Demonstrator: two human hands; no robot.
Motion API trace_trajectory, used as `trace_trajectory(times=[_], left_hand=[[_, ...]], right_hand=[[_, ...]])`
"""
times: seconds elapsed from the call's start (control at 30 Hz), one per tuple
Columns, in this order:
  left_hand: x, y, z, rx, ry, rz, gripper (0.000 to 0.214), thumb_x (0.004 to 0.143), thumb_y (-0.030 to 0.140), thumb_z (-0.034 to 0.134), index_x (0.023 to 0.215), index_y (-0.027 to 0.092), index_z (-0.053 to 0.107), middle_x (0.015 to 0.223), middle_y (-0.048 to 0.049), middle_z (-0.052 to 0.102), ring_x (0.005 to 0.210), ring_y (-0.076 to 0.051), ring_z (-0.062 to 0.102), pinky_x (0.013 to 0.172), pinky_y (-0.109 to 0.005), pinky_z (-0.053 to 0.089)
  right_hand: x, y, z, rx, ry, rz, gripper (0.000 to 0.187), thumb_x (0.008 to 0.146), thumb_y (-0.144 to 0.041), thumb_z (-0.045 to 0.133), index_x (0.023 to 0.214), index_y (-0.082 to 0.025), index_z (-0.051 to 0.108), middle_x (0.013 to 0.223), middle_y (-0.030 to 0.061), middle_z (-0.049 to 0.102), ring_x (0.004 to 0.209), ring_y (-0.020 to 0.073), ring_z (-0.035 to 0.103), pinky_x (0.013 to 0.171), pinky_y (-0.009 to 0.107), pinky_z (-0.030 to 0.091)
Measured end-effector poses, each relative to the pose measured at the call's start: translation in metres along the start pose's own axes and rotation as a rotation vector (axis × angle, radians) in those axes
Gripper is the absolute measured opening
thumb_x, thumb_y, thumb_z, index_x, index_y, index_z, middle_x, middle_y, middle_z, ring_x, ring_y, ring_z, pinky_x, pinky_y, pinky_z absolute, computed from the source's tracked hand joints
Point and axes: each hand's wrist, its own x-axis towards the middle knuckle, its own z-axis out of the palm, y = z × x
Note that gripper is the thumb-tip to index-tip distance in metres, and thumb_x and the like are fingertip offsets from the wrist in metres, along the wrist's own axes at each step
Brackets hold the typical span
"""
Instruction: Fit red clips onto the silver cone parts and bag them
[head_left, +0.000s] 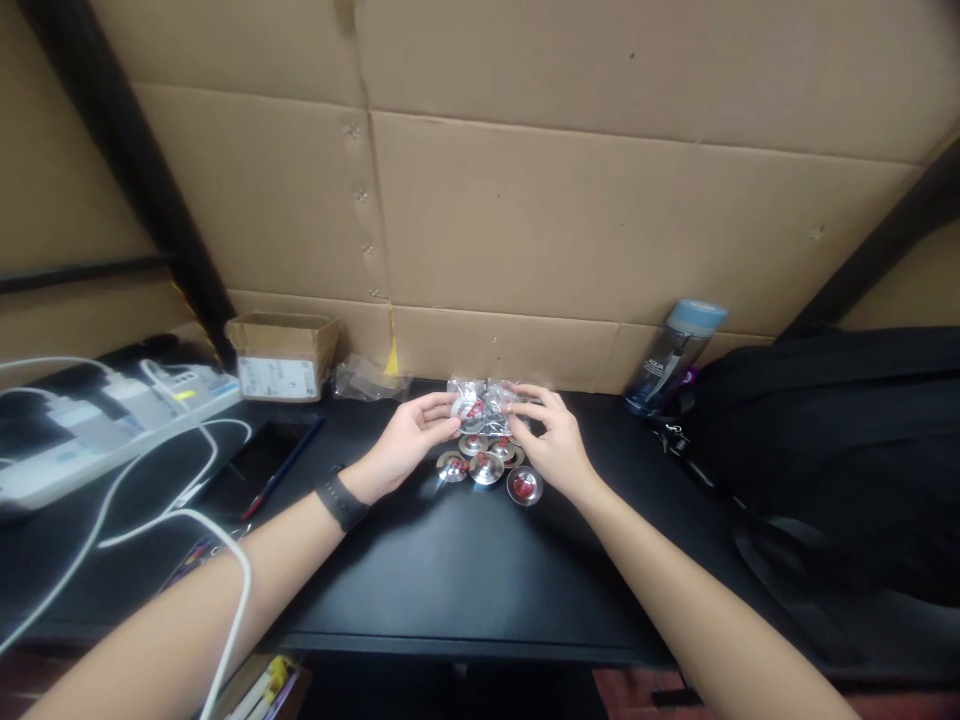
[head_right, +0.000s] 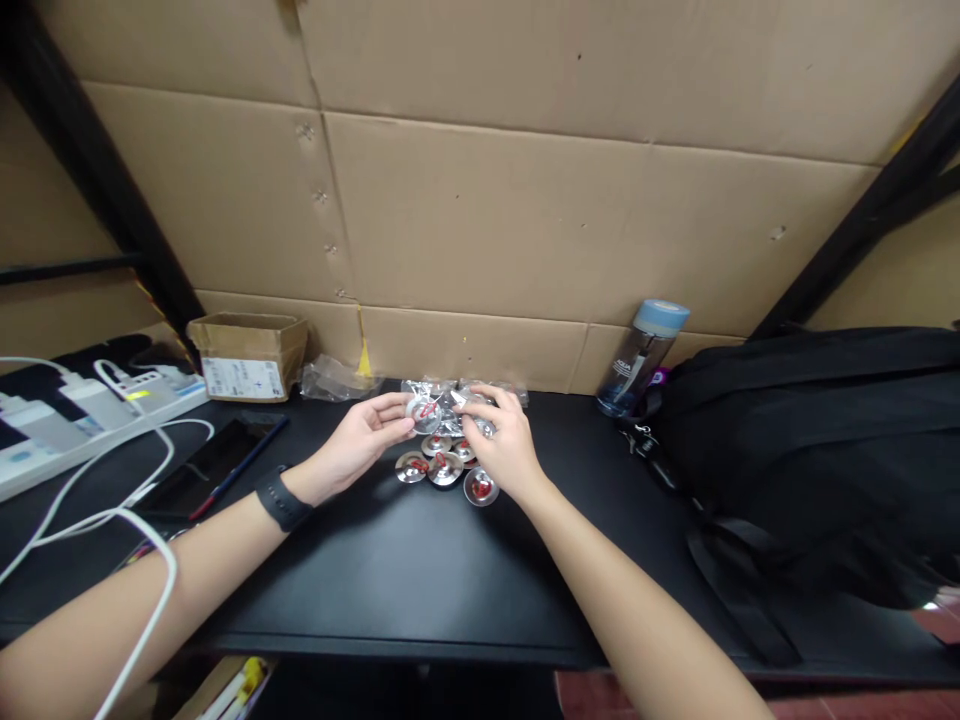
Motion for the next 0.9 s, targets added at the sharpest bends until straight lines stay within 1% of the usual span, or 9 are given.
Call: trace_trajectory(times=[0.07,0.13,0.27,0.43,0.53,0.63,0.73,0.83,0.9], left_hand=[[-0.0005,-0.0002,0.0000,0.018,-0.006,-0.003,0.048,0.079,0.028,0.087,0.123,0.016,0.070,0.116,-0.0125,0.077,0.105,-0.022,0.074,0.097,-0.037,0.059],[-0.0012,-0.0001,0.0004,0.051,-0.002,-0.014,0.049,0.078,0.029,0.088,0.122,0.015,0.071,0.116,-0.0133,0.077,0.106,-0.024,0.074,0.100,-0.040,0.058],[-0.0026,0.0012,0.0028,0.122,0.021,-0.028,0.050,0.074,0.032,0.091,0.117,0.013,0.074,0.112,-0.0145,0.079,0.104,-0.026,0.075,0.101,-0.044,0.058],[-0.0037,0.0033,0.0065,0.164,0.049,-0.046,0.049,0.073,0.034,0.091,0.114,0.013,0.074,0.109,-0.0141,0.080,0.103,-0.027,0.076,0.101,-0.046,0.059],[-0.0044,0.0038,0.0079,0.189,0.026,-0.050,0.049,0.074,0.035,0.090,0.115,0.013,0.074,0.113,-0.0141,0.079,0.104,-0.027,0.075,0.100,-0.044,0.059],[-0.0050,0.0039,0.0085,0.205,-0.003,-0.052,0.046,0.079,0.038,0.087,0.116,0.014,0.074,0.114,-0.0129,0.078,0.097,-0.025,0.076,0.091,-0.040,0.062],[-0.0048,0.0035,0.0074,0.257,-0.014,-0.036,0.041,0.083,0.041,0.082,0.113,0.014,0.074,0.110,-0.0113,0.077,0.090,-0.023,0.076,0.085,-0.036,0.063],[-0.0024,0.0023,0.0046,0.305,-0.015,-0.026,0.039,0.082,0.038,0.082,0.111,0.014,0.074,0.106,-0.0103,0.076,0.093,-0.022,0.076,0.089,-0.035,0.061],[0.0013,0.0015,0.0005,0.307,0.009,-0.025,0.040,0.081,0.035,0.082,0.114,0.015,0.072,0.102,-0.0091,0.076,0.093,-0.022,0.076,0.091,-0.036,0.061]], right_hand=[[0.0015,-0.0010,-0.0011,0.116,-0.080,0.074,0.016,0.090,-0.025,0.071,0.099,-0.028,0.084,0.128,0.0081,0.071,0.122,0.0292,0.065,0.112,0.051,0.045],[0.0024,-0.0013,-0.0016,0.192,-0.149,0.116,0.013,0.089,-0.031,0.074,0.097,-0.028,0.084,0.130,0.0081,0.071,0.126,0.0301,0.064,0.114,0.051,0.043],[0.0017,-0.0018,-0.0011,0.275,-0.210,0.155,0.012,0.086,-0.036,0.078,0.092,-0.028,0.085,0.131,0.0077,0.071,0.127,0.0306,0.063,0.114,0.050,0.043],[-0.0004,-0.0040,0.0011,0.318,-0.214,0.177,0.015,0.083,-0.039,0.081,0.091,-0.027,0.085,0.131,0.0084,0.071,0.128,0.0310,0.063,0.114,0.049,0.044],[-0.0016,-0.0028,0.0030,0.309,-0.201,0.189,0.015,0.085,-0.040,0.079,0.089,-0.027,0.086,0.128,0.0087,0.072,0.122,0.0303,0.065,0.112,0.049,0.045],[-0.0025,0.0002,0.0047,0.319,-0.183,0.211,0.016,0.085,-0.041,0.079,0.086,-0.027,0.086,0.124,0.0092,0.073,0.119,0.0305,0.067,0.110,0.049,0.046],[-0.0029,0.0023,0.0055,0.330,-0.175,0.245,0.017,0.083,-0.042,0.080,0.086,-0.027,0.086,0.124,0.0095,0.072,0.120,0.0315,0.066,0.109,0.049,0.046],[-0.0025,0.0039,0.0057,0.313,-0.157,0.279,0.015,0.081,-0.041,0.081,0.085,-0.027,0.086,0.124,0.0095,0.072,0.120,0.0319,0.066,0.109,0.049,0.045],[-0.0016,0.0059,0.0055,0.296,-0.122,0.291,0.013,0.080,-0.039,0.082,0.082,-0.026,0.085,0.123,0.0098,0.072,0.118,0.0317,0.067,0.108,0.050,0.045]])
